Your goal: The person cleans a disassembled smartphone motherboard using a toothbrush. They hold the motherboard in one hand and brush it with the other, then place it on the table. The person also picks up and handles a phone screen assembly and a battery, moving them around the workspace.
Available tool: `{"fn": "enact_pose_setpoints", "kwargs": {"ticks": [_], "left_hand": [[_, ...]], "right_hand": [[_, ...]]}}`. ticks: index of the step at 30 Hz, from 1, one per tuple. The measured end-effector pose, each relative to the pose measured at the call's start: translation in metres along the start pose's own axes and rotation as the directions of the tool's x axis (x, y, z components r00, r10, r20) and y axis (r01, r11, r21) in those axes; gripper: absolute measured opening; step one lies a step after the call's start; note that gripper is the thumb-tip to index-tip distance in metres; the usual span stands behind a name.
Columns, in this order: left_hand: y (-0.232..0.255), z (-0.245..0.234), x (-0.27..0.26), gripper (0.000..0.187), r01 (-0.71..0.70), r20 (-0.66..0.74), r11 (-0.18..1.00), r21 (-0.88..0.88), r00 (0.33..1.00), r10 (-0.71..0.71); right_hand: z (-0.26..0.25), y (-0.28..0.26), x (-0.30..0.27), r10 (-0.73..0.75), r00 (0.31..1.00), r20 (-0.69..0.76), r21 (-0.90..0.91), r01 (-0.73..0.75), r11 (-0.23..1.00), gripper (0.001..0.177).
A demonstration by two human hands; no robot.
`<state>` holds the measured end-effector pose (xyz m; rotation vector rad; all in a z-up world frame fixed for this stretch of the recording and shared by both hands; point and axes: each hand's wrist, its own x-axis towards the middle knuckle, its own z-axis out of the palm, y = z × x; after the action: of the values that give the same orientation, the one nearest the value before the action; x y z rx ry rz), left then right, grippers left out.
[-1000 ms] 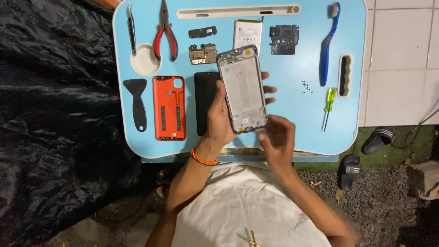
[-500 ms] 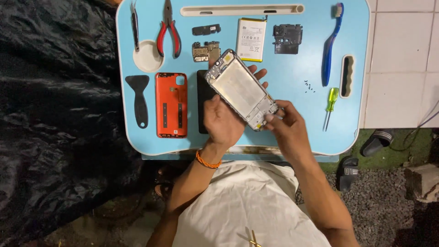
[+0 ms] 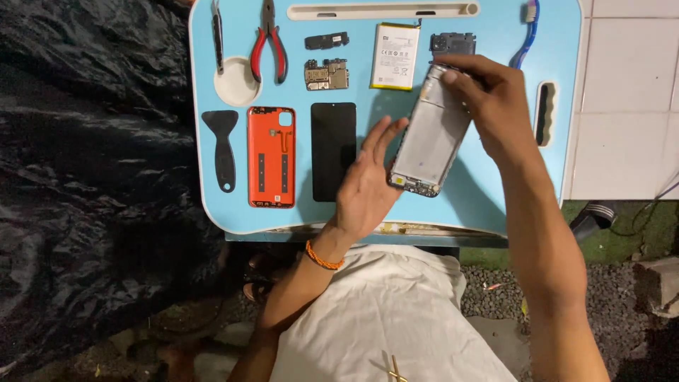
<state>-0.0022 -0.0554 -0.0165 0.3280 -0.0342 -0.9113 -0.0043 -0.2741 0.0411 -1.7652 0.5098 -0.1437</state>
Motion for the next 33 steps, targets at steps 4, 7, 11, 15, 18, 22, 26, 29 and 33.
{"fn": "enact_pose_setpoints", "kwargs": {"ticks": [4, 7, 11, 15, 18, 22, 26, 29, 33], "left_hand": [[0.005, -0.016, 0.003, 0.053, -0.024, -0.037, 0.985, 0.172, 0.999, 0.031], [0.007, -0.021, 0.008, 0.039, 0.004, -0.096, 0.989, 0.149, 0.995, 0.011], [0.022, -0.006, 0.016, 0.059, 0.172, -0.119, 0.978, 0.120, 0.980, -0.158], [0.028, 0.004, 0.025, 0.073, 0.235, 0.058, 0.971, 0.047, 0.970, -0.237], [0.029, 0.003, 0.028, 0.073, 0.217, 0.048, 0.973, 0.079, 0.974, -0.221], [0.032, 0.006, 0.029, 0.077, 0.204, 0.033, 0.975, 0.090, 0.978, -0.208], [0.034, 0.009, 0.027, 0.077, 0.216, 0.042, 0.972, 0.097, 0.974, -0.221], [0.033, 0.010, 0.028, 0.080, 0.221, 0.057, 0.970, 0.102, 0.972, -0.227], [0.031, 0.010, 0.028, 0.079, 0.212, 0.054, 0.972, 0.105, 0.974, -0.219]], "right_hand": [[0.017, 0.002, 0.012, -0.054, 0.997, 0.058, 0.051, 0.051, 0.997, 0.022], [0.021, 0.003, 0.013, -0.146, 0.983, 0.113, 0.063, 0.140, 0.988, 0.032], [0.032, -0.005, 0.017, -0.206, 0.965, 0.161, -0.030, 0.214, 0.976, 0.032], [0.038, -0.019, 0.019, -0.218, 0.959, 0.182, -0.057, 0.232, 0.971, 0.029], [0.036, -0.018, 0.018, -0.230, 0.958, 0.171, -0.008, 0.235, 0.972, 0.033], [0.033, -0.009, 0.006, -0.188, 0.977, 0.101, 0.149, 0.172, 0.974, 0.040], [0.031, -0.007, -0.014, -0.089, 0.994, 0.069, 0.158, 0.078, 0.984, 0.043], [0.030, 0.007, -0.019, -0.074, 0.997, 0.026, 0.216, 0.067, 0.974, 0.046], [0.033, 0.007, -0.027, -0.007, 1.000, 0.010, 0.309, 0.004, 0.951, 0.046]]}}
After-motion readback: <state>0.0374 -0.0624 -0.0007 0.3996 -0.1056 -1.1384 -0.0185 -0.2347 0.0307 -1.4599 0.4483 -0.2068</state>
